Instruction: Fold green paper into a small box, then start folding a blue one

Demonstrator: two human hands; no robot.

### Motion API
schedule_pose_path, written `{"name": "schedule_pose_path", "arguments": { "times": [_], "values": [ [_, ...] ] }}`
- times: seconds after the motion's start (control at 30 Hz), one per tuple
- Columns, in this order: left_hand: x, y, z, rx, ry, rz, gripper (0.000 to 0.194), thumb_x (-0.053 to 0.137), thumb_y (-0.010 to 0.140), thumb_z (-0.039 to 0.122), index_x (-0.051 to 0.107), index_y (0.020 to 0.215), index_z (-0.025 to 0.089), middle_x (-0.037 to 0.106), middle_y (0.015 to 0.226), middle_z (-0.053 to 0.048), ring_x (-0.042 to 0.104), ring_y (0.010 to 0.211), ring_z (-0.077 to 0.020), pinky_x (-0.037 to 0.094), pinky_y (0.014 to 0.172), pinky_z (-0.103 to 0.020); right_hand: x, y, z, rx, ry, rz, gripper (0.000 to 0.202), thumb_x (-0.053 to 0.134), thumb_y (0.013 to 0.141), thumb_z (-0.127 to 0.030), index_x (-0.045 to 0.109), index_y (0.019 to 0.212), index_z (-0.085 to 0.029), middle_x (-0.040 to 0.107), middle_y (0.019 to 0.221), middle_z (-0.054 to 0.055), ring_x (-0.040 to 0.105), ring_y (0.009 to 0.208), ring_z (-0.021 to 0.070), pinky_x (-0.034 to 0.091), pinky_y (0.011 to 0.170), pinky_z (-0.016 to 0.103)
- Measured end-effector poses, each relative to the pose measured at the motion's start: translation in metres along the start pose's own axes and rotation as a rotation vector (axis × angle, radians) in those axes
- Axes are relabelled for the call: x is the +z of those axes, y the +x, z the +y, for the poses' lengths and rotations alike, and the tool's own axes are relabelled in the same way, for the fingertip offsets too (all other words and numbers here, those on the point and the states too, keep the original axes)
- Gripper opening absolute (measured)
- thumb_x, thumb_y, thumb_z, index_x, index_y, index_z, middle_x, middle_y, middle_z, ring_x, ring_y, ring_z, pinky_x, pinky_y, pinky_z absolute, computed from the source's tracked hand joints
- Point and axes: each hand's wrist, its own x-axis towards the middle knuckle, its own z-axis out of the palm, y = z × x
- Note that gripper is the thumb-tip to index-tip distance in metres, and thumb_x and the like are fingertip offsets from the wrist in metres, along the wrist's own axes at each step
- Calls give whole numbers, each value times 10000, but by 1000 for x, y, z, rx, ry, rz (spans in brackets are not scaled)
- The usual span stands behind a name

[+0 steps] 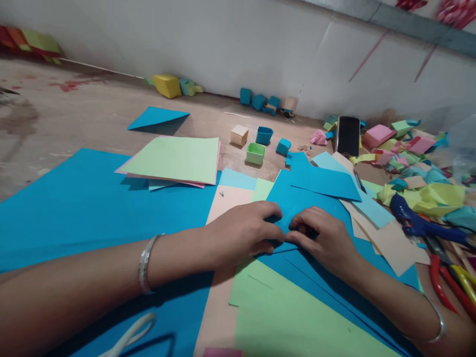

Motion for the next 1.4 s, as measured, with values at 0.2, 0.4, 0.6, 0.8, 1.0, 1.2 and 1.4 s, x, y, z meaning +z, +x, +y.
{"name": "schedule_pose_path", "arguments": {
  "times": [0.2,0.4,0.6,0.8,1.0,1.2,1.4],
  "values": [
    [3,-1,-8,74,-48,13,207,574,902,290,763,964,230,559,1267,-142,577,1121,-274,498,900,-363,0,0,1,6,12,0,262,657,842,-416,596,738,-184,558,632,-14,497,627,132,355,596,266],
    [-2,-2,-6,60,-61,-1,225,573,906,300,750,1028,234,549,1286,-142,596,1100,-269,499,911,-361,-1,0,-1,6,37,-14,272,609,877,-421,590,753,-180,573,654,0,497,638,134,359,608,275],
    [-1,0,1,0,-56,37,196,606,889,348,773,911,249,586,1235,-108,603,1089,-261,494,908,-344,0,0,2,11,47,-18,254,627,869,-400,579,748,-181,552,644,-11,490,639,131,352,604,268],
    [8,-1,0,-11,-49,116,150,648,862,320,765,915,242,601,1199,-97,608,1074,-259,509,890,-363,-2,1,-1,13,45,-21,261,628,869,-403,577,749,-177,539,633,-19,481,629,125,347,607,266],
    [6,0,-3,53,-19,133,168,655,855,337,760,917,222,581,1223,-130,498,1228,-309,458,982,-427,-1,1,-1,12,58,-21,261,629,867,-408,581,749,-179,540,630,-18,482,626,128,345,606,266],
    [7,1,-4,58,-29,124,185,628,873,353,745,909,214,588,1174,-122,550,1135,-276,486,920,-389,-1,1,0,1,57,-13,239,646,860,-376,574,746,-179,540,639,-20,484,636,127,343,613,263],
    [7,1,-6,47,-94,106,171,651,858,340,740,917,207,571,1201,-115,559,1120,-269,480,940,-395,-2,-2,0,-23,40,-1,199,650,863,-328,576,756,-177,543,646,-18,477,639,126,340,614,264]
  ]
}}
